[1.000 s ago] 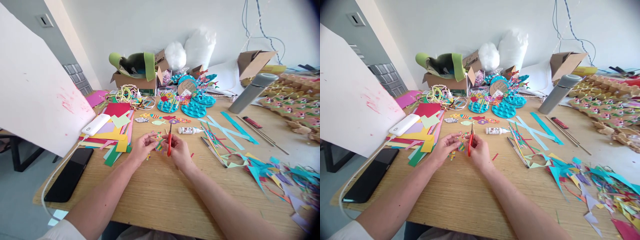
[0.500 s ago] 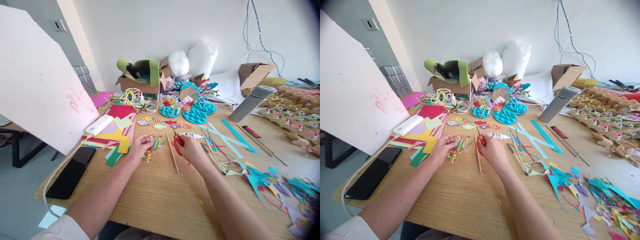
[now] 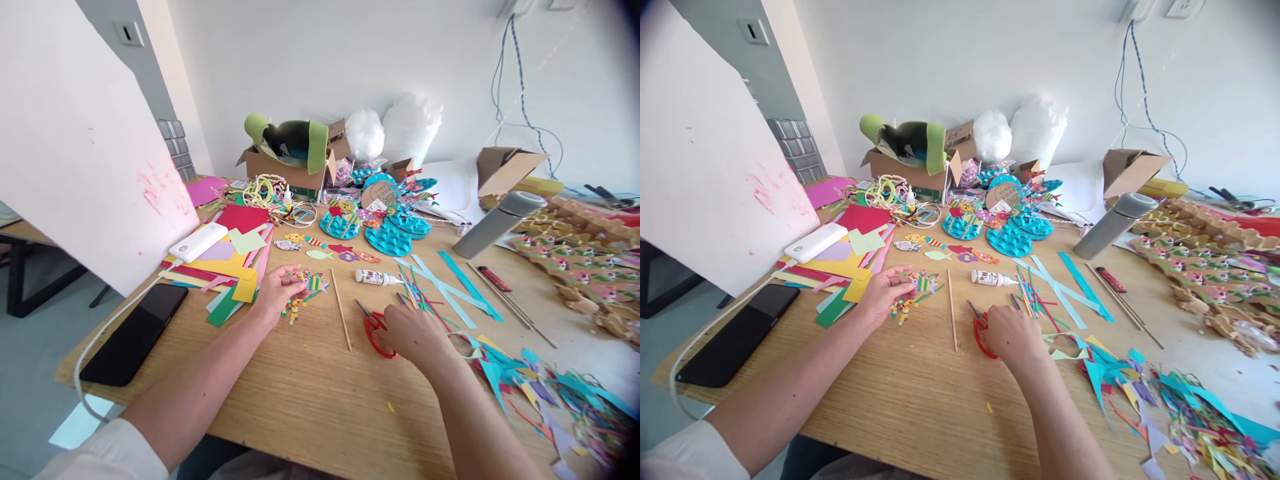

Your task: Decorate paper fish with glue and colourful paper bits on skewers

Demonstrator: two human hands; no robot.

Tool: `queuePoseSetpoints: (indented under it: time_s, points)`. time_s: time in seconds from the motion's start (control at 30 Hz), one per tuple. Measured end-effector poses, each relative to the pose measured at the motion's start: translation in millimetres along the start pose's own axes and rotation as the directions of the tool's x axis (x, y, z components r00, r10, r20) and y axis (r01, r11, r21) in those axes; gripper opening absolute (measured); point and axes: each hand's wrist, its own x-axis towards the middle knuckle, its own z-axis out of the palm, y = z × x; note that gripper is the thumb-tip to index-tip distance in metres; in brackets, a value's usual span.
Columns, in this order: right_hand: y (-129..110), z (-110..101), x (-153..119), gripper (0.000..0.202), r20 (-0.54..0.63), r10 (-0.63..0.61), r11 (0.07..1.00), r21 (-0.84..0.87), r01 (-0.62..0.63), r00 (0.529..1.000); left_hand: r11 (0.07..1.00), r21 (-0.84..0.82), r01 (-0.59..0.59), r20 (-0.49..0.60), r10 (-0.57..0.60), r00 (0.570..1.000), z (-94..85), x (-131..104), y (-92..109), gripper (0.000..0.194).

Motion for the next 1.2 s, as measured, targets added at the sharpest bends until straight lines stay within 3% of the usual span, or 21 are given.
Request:
queuePoseSetpoints:
  time_s: [0.1,0.17,0.23,0.3,0.37,0.43,0.53,0.6,0.7,0.77,1.0,1.2]
  points:
    - [-8,-12,1,0.022,-0.007,-0.001,1.0,0.014,0.001,1.0,1.0,0.016,-0.002,0.019,0.002,1.0,0.9,-1,-1,0.056]
    - [-18,-14,5,0.028,-0.148,-0.063,0.955,0.278,0.102,0.987,0.999,0.048,-0.009,0.047,0.007,0.999,1.4,-2,-2,0.057]
    - [-31,-9,11,0.026,-0.26,-0.117,0.722,0.641,0.261,0.959,0.996,0.089,-0.02,0.081,0.013,0.997,1.9,-4,-2,0.057]
    - [-44,2,18,0.035,-0.238,-0.174,0.43,0.855,0.291,0.956,0.992,0.125,-0.035,0.112,0.021,0.993,2.5,-5,-3,0.055]
    - [-54,14,23,0.035,-0.217,-0.172,0.289,0.921,0.259,0.961,0.986,0.158,-0.052,0.14,0.03,0.99,3.6,-7,-4,0.052]
    - [-59,23,25,0.027,-0.202,-0.178,0.24,0.94,0.241,0.963,0.98,0.188,-0.059,0.162,0.029,0.986,5.3,-9,-4,0.049]
    - [-56,28,26,0.024,-0.194,-0.17,0.281,0.93,0.236,0.966,0.975,0.216,-0.054,0.182,0.014,0.983,7.9,-11,-4,0.053]
    - [-49,23,31,0.024,-0.214,-0.149,0.367,0.895,0.255,0.965,0.975,0.214,-0.057,0.173,0.02,0.985,8.3,-11,-4,0.063]
    - [-32,8,51,0.023,-0.27,-0.12,0.606,0.742,0.286,0.955,0.977,0.201,-0.071,0.125,0.046,0.991,5.9,-9,-3,0.066]
    - [-22,-3,72,0.025,-0.213,-0.066,0.81,0.559,0.177,0.975,0.977,0.2,-0.08,0.101,0.061,0.993,3.4,-7,-4,0.061]
    - [-14,-13,134,0.023,-0.108,-0.001,0.936,0.351,0.039,0.994,0.976,0.199,-0.087,0.068,0.075,0.995,0.3,-2,-6,0.058]
    - [-8,-15,126,0.039,-0.196,0.007,0.98,0.194,0.032,0.981,0.979,0.187,-0.082,0.018,0.08,0.997,-0.2,-2,-4,0.058]
